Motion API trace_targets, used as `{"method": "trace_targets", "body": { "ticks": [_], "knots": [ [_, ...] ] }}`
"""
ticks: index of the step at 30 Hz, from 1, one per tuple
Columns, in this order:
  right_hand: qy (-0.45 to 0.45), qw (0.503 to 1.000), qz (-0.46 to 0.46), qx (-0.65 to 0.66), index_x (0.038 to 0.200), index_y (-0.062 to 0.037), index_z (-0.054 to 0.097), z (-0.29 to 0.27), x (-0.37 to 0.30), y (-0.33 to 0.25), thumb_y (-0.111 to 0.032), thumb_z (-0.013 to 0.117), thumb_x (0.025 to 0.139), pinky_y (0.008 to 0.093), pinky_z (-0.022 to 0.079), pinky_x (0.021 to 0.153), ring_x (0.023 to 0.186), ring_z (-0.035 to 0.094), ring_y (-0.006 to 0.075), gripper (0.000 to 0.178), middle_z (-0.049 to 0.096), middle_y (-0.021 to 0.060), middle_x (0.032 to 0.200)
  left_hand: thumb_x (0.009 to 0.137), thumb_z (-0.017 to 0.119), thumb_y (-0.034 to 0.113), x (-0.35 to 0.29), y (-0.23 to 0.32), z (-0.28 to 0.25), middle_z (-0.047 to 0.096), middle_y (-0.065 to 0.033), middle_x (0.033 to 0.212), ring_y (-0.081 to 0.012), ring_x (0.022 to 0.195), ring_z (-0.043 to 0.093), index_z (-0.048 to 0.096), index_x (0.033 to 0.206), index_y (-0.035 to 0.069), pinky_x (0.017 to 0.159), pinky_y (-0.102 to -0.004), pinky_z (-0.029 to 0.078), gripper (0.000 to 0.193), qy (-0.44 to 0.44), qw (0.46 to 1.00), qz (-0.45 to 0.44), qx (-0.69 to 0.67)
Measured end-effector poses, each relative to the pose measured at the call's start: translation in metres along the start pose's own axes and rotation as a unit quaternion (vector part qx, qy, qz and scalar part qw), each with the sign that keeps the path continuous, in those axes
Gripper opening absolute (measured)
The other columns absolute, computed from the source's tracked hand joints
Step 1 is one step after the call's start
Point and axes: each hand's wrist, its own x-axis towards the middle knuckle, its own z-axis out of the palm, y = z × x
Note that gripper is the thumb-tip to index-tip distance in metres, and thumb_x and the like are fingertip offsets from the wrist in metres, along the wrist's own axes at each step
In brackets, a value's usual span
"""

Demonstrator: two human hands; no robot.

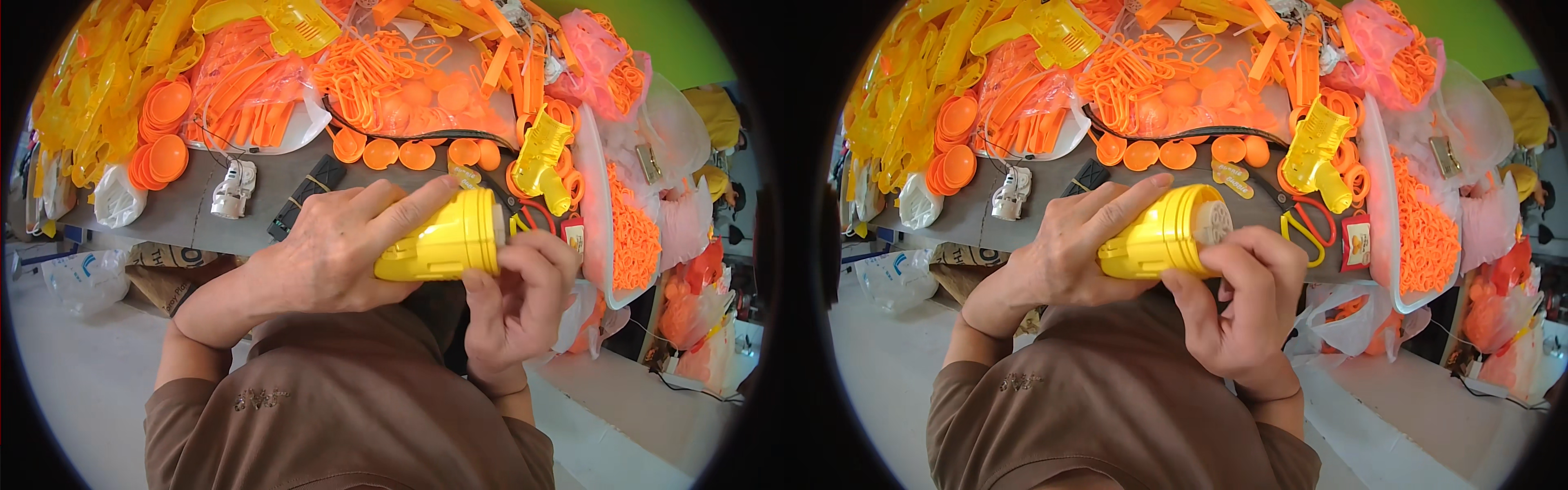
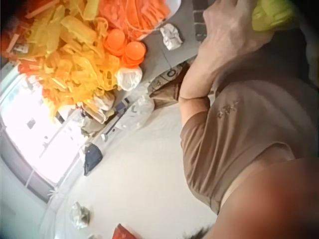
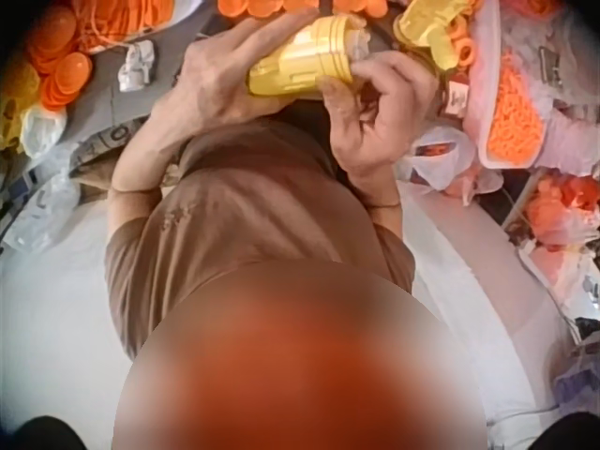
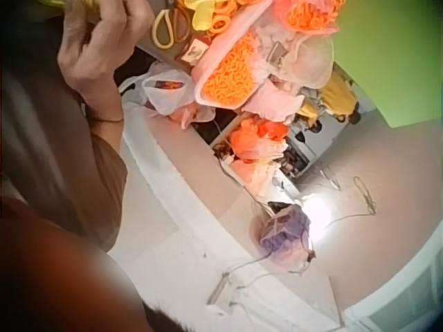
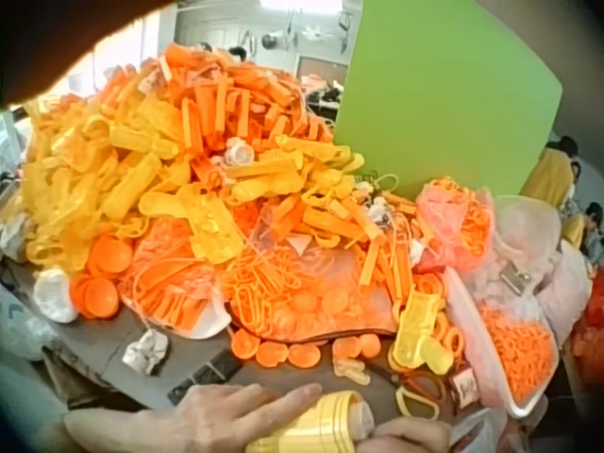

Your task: Assembling various components of a plastic toy gun on a workbench.

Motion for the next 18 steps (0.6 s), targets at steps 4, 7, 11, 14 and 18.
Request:
{"method": "trace_targets", "body": {
  "ticks": [4,7,11,14,18],
  "knots": [
    [0.021,0.997,0.029,0.064,0.091,-0.0008,0.054,0.011,0.006,0.004,-0.009,0.07,0.084,0.0194,0.035,0.048,0.063,0.038,0.0079,0.019,0.047,0.0094,0.101,0.06,0.077,0.017,-0.005,-0.001,0.008,0.055,-0.01,0.079,-0.0267,0.063,0.061,0.045,0.134,0.003,0.054,-0.0357,0.049,0.082,0.008,0.999,-0.013,0.038],
    [0.021,0.994,0.032,0.103,0.088,-0.0008,0.053,0.012,0.007,0.005,-0.007,0.068,0.085,0.0196,0.035,0.05,0.065,0.039,0.008,0.017,0.048,0.0106,0.101,0.06,0.077,0.016,-0.006,-0.002,0.009,0.055,-0.0098,0.079,-0.0264,0.064,0.061,0.045,0.134,0.004,0.053,-0.0354,0.049,0.082,0.01,0.999,-0.017,0.04],
    [0.02,0.993,0.01,0.114,0.085,-0.0004,0.052,0.014,0.009,0.007,-0.005,0.066,0.085,0.0189,0.033,0.05,0.064,0.038,0.0073,0.015,0.048,0.011,0.1,0.059,0.078,0.016,-0.007,-0.003,0.009,0.054,-0.0096,0.079,-0.0261,0.063,0.061,0.045,0.135,0.004,0.053,-0.0353,0.049,0.084,0.014,0.999,-0.024,0.024],
    [0.02,0.992,0.014,0.121,0.084,-0.0003,0.051,0.015,0.012,0.006,-0.003,0.066,0.084,0.0188,0.032,0.049,0.063,0.037,0.0069,0.015,0.048,0.0111,0.1,0.058,0.078,0.015,-0.007,-0.004,0.011,0.054,-0.0094,0.079,-0.0257,0.063,0.06,0.044,0.135,0.004,0.053,-0.0352,0.049,0.084,0.026,0.999,-0.022,0.027],
    [0.029,0.979,0.133,0.153,0.078,-0.0027,0.051,0.016,0.013,-0.007,-0.006,0.067,0.08,0.0218,0.037,0.068,0.083,0.044,0.0129,0.017,0.049,0.0098,0.096,0.056,0.078,0.014,-0.011,-0.005,0.016,0.054,-0.0092,0.078,-0.0251,0.061,0.059,0.046,0.134,0.004,0.053,-0.035,0.049,0.085,0.052,0.997,-0.02,0.044]
  ]
}}
